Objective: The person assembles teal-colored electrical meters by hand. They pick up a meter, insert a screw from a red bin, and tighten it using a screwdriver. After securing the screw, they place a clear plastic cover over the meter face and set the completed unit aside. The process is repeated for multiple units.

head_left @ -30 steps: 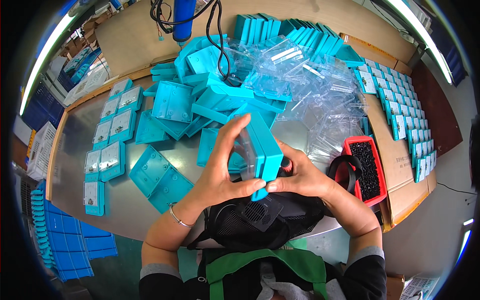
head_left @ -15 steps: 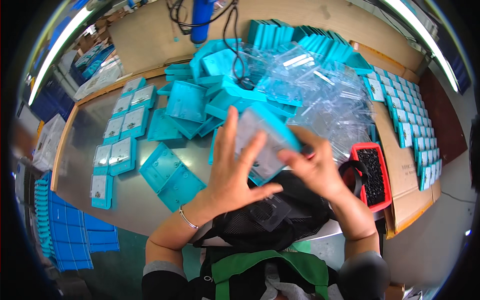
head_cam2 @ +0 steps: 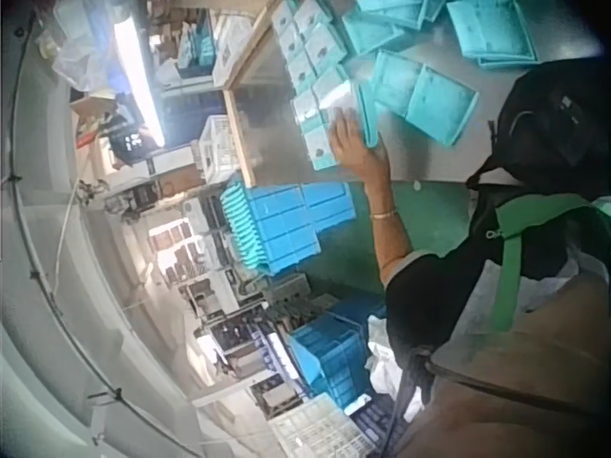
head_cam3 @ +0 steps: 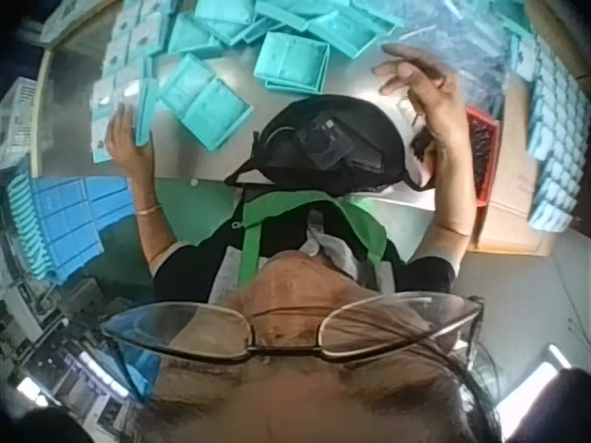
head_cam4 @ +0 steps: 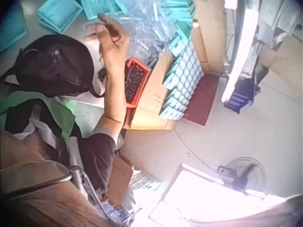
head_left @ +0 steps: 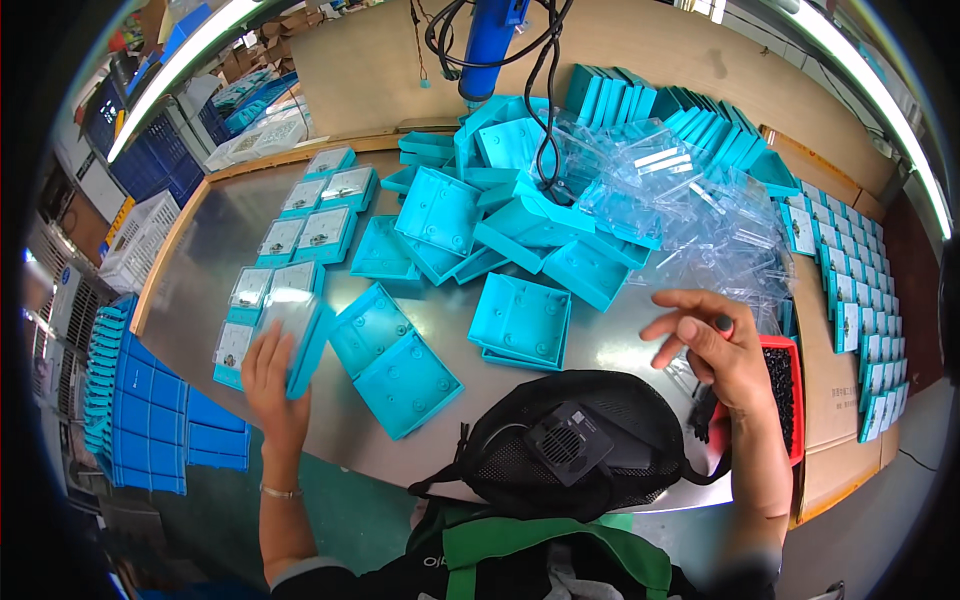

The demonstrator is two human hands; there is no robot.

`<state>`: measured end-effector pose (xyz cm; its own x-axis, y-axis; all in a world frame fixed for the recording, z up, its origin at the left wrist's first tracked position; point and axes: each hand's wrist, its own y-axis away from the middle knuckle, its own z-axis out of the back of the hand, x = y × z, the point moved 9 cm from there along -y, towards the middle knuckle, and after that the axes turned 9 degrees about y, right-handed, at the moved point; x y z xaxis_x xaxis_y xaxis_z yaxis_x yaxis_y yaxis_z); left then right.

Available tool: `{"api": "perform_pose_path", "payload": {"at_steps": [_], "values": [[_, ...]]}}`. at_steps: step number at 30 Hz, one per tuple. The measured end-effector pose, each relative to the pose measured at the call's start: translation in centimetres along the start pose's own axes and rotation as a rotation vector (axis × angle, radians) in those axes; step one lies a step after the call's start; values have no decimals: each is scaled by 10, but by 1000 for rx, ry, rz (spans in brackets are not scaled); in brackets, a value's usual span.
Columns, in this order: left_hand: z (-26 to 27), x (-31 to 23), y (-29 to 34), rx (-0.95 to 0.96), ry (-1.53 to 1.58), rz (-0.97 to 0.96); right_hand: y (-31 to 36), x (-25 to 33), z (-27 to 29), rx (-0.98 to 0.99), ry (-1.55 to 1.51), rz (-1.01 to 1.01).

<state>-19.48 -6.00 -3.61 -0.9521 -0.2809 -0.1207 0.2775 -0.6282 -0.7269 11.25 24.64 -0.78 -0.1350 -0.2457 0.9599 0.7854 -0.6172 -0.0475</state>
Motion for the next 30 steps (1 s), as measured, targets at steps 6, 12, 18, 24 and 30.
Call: {"api": "perform_pose_path", "payload": {"at_steps": [6, 12, 18, 24, 30], "values": [[-16, 51, 81, 215, -211, 165, -2, -13, -17, 95, -26, -47], [-42, 74, 59, 298, 11, 254, 0, -10, -24, 121, -49, -44], [-41, 64, 48, 399, 99, 189, 6, -21, -19, 97, -17, -100], [-25, 125, 26, 252, 294, 432, 4, -18, -31, 139, -19, -69], [-85, 144, 1, 357, 26, 400, 2, -19, -42, 167, -7, -84]]}}
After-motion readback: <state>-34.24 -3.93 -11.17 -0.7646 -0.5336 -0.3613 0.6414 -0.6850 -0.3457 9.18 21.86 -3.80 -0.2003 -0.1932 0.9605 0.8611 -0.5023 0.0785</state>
